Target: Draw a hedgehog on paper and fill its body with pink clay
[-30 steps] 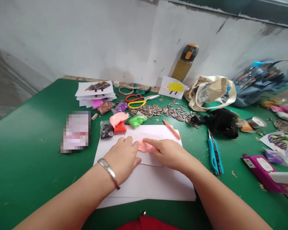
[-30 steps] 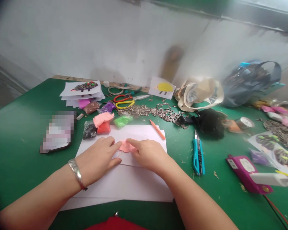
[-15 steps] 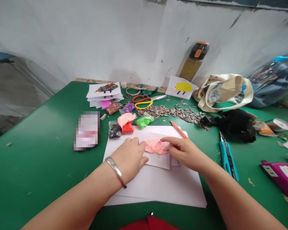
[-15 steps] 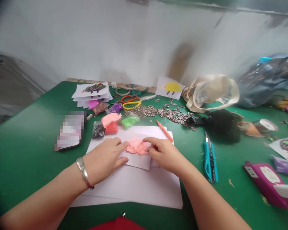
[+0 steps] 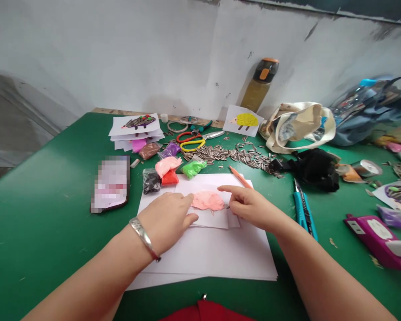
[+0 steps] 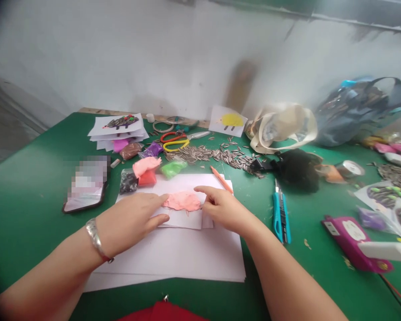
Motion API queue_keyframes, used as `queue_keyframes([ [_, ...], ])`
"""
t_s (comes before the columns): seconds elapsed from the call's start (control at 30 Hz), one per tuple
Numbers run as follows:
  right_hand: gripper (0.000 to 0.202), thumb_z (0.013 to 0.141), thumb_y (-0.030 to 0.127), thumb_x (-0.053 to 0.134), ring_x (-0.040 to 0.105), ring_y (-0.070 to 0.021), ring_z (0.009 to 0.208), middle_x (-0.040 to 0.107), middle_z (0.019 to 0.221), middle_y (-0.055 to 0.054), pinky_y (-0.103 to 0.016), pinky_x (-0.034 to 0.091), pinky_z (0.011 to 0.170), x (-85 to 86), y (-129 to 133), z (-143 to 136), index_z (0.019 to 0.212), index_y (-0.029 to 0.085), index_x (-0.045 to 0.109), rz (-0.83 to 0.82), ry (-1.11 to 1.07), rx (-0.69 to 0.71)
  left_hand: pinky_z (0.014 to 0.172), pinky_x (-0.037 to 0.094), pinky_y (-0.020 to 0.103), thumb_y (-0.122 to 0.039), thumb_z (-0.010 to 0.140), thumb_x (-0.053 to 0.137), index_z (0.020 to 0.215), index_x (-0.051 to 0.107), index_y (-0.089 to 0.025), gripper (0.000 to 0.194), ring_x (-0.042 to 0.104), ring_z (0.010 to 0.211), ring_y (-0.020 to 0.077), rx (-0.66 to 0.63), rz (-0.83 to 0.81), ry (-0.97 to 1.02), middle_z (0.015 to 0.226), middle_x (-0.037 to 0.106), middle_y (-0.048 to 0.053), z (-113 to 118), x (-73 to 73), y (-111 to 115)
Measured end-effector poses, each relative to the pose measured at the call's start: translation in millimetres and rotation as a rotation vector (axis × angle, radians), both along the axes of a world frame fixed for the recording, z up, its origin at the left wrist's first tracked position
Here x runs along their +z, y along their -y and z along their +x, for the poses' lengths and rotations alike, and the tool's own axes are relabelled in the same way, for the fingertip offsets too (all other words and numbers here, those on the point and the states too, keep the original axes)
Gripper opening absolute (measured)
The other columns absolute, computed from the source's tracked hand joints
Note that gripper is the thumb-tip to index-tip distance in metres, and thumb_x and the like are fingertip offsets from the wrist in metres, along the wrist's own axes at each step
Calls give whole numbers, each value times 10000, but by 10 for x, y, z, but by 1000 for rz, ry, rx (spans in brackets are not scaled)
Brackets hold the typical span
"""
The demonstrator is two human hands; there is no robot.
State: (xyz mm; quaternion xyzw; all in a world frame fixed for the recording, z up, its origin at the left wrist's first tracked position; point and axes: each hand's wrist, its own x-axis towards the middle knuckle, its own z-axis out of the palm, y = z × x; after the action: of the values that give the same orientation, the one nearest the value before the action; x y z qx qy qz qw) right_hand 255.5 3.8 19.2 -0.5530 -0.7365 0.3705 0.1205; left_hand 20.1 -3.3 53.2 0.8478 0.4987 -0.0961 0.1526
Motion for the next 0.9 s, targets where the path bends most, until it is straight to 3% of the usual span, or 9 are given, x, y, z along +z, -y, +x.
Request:
queue_keyframes([
  [0.13, 495, 824, 178, 417, 239, -210, 1426, 619, 645, -33, -412, 319, 1076, 50, 43, 54, 1284, 227, 593, -18, -56, 24, 863, 460, 412, -358, 938, 498, 1084, 624, -170, 269, 586, 1029, 291, -42, 113, 63, 1055, 656, 112, 26, 10, 42],
  [0.27, 548, 800, 155, 431, 191, -210, 1446, 680, 735, -47, -387, 385, 1014, 56, 59, 61, 1322, 251, 568, -27, -23, 43, 922, 445, 412, -308, 915, 549, 1096, 612, -163, 240, 551, 1062, 273, -121, 109, 128, 1117, 616, 112, 89, -80, 37],
  [0.4, 579, 802, 147, 424, 388, -250, 1357, 730, 897, -57, -368, 421, 952, 28, 52, 23, 1355, 270, 541, -4, 76, 46, 928, 446, 420, -265, 896, 555, 1047, 621, -152, 200, 541, 1052, 274, -156, 43, 91, 1073, 614, 109, 138, -185, -11],
  [0.53, 558, 811, 140, 413, 631, -249, 1056, 722, 1043, -77, -333, 445, 847, 19, 58, -19, 1331, 273, 565, 40, 197, 54, 944, 436, 429, -251, 885, 561, 1084, 610, -136, 234, 527, 1069, 280, -146, 29, 64, 1088, 605, 123, 169, -197, -14],
  [0.8, 544, 809, 135, 408, 653, -228, 830, 734, 846, -47, -296, 424, 718, 31, 76, -41, 1302, 281, 584, 77, 278, 129, 948, 427, 429, -254, 886, 565, 1063, 615, -125, 225, 522, 1061, 282, -161, 12, 66, 1065, 610, 123, 189, -180, -5],
  [0.9, 559, 803, 140, 412, 649, -220, 784, 732, 885, -43, -285, 416, 654, 25, 89, -32, 1314, 303, 570, 69, 307, 132, 957, 422, 429, -259, 888, 561, 1076, 613, -125, 237, 518, 1073, 282, -156, 5, 66, 1075, 609, 122, 180, -183, -2],
])
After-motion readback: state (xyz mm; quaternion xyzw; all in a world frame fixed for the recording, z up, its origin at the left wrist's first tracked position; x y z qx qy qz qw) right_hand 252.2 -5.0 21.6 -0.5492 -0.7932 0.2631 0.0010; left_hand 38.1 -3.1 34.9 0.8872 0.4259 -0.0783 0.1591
